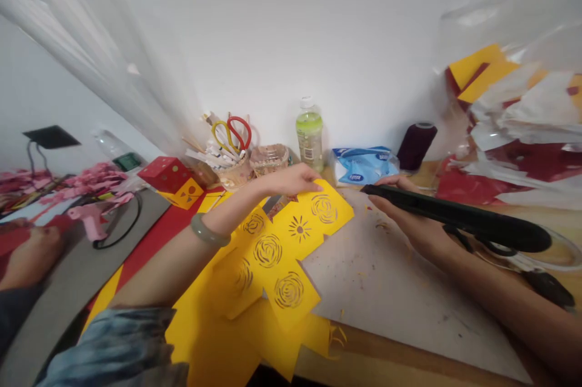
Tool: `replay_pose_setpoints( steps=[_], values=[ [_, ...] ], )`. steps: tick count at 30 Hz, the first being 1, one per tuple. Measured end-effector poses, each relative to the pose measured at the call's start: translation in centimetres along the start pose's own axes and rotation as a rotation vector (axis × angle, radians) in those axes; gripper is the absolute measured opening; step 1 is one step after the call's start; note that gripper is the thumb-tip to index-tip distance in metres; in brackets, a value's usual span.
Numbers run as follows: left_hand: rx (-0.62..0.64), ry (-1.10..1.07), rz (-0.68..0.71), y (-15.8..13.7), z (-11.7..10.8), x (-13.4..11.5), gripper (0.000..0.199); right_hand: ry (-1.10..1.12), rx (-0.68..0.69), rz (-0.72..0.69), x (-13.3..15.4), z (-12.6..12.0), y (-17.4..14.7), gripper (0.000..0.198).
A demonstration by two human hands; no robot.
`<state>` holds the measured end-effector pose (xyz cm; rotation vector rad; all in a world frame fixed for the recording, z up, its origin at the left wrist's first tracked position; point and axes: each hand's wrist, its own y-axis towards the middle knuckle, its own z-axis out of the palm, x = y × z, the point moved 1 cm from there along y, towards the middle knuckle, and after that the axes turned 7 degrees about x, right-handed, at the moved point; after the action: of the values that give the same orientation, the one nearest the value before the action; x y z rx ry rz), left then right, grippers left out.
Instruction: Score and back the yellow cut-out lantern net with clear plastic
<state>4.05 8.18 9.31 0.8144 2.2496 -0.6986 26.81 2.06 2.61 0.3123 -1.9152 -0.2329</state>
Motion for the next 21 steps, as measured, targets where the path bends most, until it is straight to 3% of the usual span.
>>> replay_pose_setpoints(
  steps=[6,11,14,17,21],
  values=[
    [-0.011,0.078,0.073,2.1,3.2,1.8,0.020,-0.077,0.077,0.052,-0.2,0.1,-0.4,0.021],
    [-0.141,0.123,0.086,2.8,4.8,3.6,0.033,-0.042,0.138,0.040,-0.6,0.5,-0.8,0.017],
    [-0.266,0.160,0.091,2.6,5.1,4.1,0.043,-0.058,0.232,0.021,-0.3,0.8,-0.9,0.016],
    [-0.362,0.207,0.122,1.7,5.0,4.2,0.039,-0.106,0.305,0.026,0.1,1.0,-0.8,0.018],
    [-0.362,0.269,0.187,0.1,5.3,4.3,0.028,-0.149,0.272,0.036,0.0,1.2,-0.6,0.022]
  ],
)
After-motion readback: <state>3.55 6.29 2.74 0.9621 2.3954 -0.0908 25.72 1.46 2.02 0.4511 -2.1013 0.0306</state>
